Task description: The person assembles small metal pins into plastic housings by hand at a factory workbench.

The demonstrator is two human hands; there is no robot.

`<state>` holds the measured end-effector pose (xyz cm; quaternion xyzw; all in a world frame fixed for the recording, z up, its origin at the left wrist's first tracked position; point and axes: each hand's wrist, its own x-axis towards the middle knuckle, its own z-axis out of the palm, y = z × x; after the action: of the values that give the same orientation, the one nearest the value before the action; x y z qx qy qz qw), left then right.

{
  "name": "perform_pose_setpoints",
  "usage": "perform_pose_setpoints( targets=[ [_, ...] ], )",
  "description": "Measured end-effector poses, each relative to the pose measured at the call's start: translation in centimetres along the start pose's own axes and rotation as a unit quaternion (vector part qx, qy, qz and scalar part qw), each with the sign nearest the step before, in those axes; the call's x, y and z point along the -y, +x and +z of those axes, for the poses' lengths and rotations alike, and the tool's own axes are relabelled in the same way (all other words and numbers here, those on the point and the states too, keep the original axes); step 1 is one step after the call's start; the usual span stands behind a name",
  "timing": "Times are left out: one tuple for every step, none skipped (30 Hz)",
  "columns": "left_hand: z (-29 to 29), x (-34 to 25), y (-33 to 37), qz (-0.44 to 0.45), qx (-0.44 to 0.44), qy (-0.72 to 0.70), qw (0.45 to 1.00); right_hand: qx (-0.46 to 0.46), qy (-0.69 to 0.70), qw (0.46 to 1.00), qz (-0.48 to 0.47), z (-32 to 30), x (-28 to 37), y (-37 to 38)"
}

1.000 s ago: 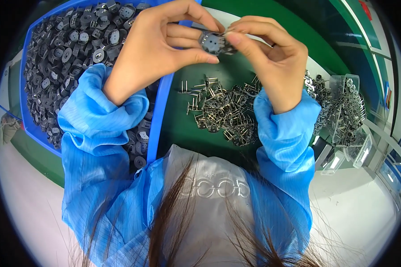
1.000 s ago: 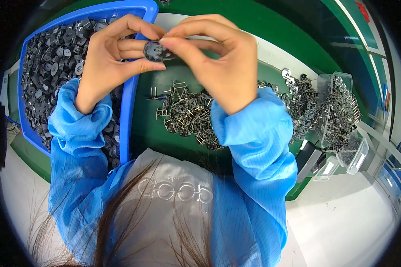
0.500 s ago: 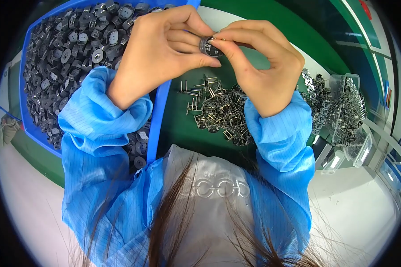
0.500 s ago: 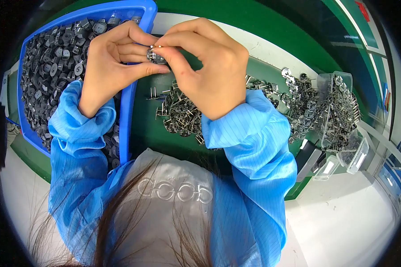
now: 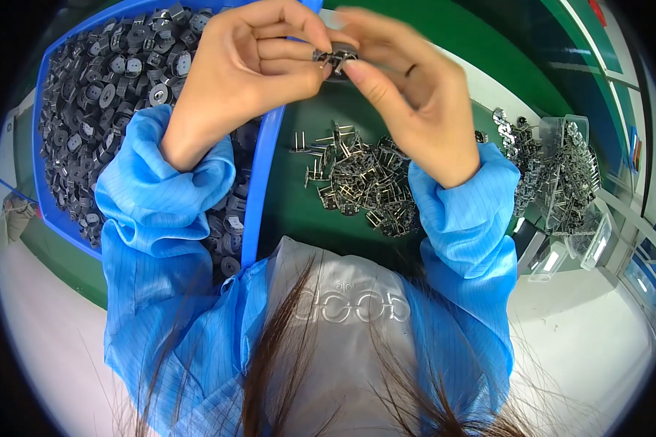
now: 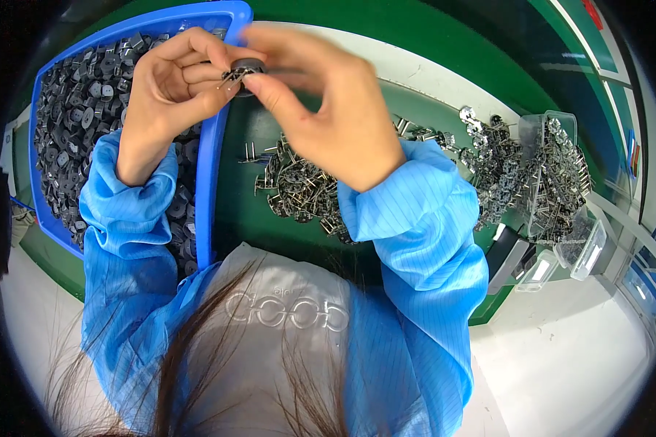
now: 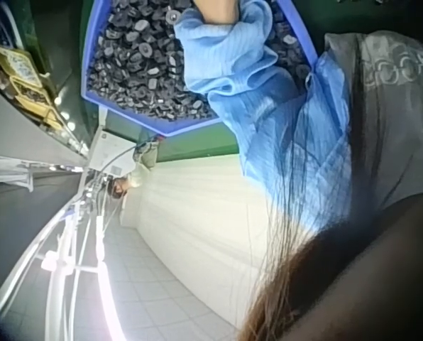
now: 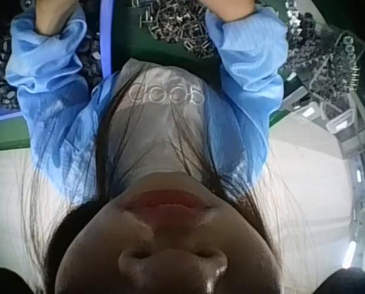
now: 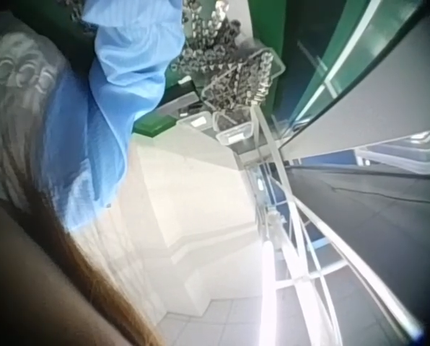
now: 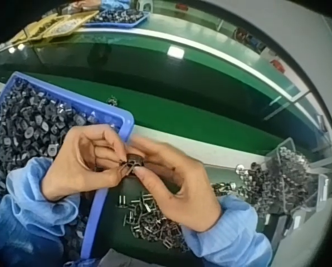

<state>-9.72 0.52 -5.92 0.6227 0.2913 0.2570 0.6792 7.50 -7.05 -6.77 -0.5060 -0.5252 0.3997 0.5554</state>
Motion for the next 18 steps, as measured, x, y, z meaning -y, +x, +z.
perform_pose_setpoints(
  targets=[
    [0.1,0.0,0.0,-0.004,0.006,0.009,1.0,0.02,0.014,1.0,0.002,0.2,-0.1,-0.3],
    [0.1,-0.1,-0.1,-0.009,0.012,0.018,1.0,0.039,0.028,0.999,0.004,0.3,0.0,-0.5],
    [0.1,0.0,-0.2,-0.009,0.014,0.018,1.0,0.044,0.002,0.999,-0.017,0.2,-0.1,-0.4],
    [0.1,0.2,-0.4,-0.008,0.009,0.029,1.0,0.042,0.002,0.999,-0.016,0.1,0.1,-0.5],
    [0.0,0.3,-0.4,-0.008,0.003,0.039,0.999,0.051,-0.013,0.999,-0.003,0.2,0.3,-0.6],
    [0.1,0.5,-0.4,-0.008,0.006,0.039,0.999,0.06,-0.027,0.998,0.011,0.2,0.4,-0.6],
    [0.1,0.6,-0.3,0.012,0.003,0.035,0.999,0.058,-0.028,0.998,0.012,0.3,0.3,-0.6],
    [0.1,0.6,-0.4,0.031,-0.003,0.033,0.999,0.041,-0.057,0.998,-0.004,0.5,0.2,-0.5],
    [-0.3,0.6,-0.1,0.018,0.004,0.037,0.999,0.026,-0.086,0.996,-0.02,0.6,0.1,-0.4],
    [-0.5,0.6,0.1,0.018,0.004,0.038,0.999,0.026,-0.084,0.996,-0.021,0.6,0.0,-0.1],
    [-0.6,0.6,0.3,0.016,-0.01,0.022,1.0,-0.009,-0.164,0.978,-0.125,0.6,0.0,0.3],
    [-0.5,0.6,0.4,0.014,-0.026,0.006,1.0,-0.042,-0.24,0.943,-0.228,0.6,-0.3,0.8],
    [0.0,0.5,0.6,0.061,-0.021,-0.01,0.998,-0.071,-0.242,0.917,-0.308,0.0,-1.4,1.5],
    [0.3,-0.3,0.5,0.061,-0.025,-0.01,0.998,-0.067,-0.24,0.918,-0.309,-0.3,-0.8,1.9],
    [0.5,-1.5,0.5,0.052,-0.054,0.037,0.996,-0.071,-0.266,0.932,-0.236,-0.6,0.2,2.5],
    [0.3,-2.4,0.7,0.043,-0.083,0.084,0.992,-0.073,-0.29,0.94,-0.163,-1.0,0.7,2.9],
    [-0.4,-3.0,1.0,0.07,-0.106,0.211,0.969,-0.09,-0.323,0.934,-0.127,-2.2,0.0,3.3],
    [-0.9,-5.2,0.5,-0.026,-0.167,0.337,0.926,-0.096,-0.339,0.931,-0.097,-3.1,-1.4,4.3]
  ],
)
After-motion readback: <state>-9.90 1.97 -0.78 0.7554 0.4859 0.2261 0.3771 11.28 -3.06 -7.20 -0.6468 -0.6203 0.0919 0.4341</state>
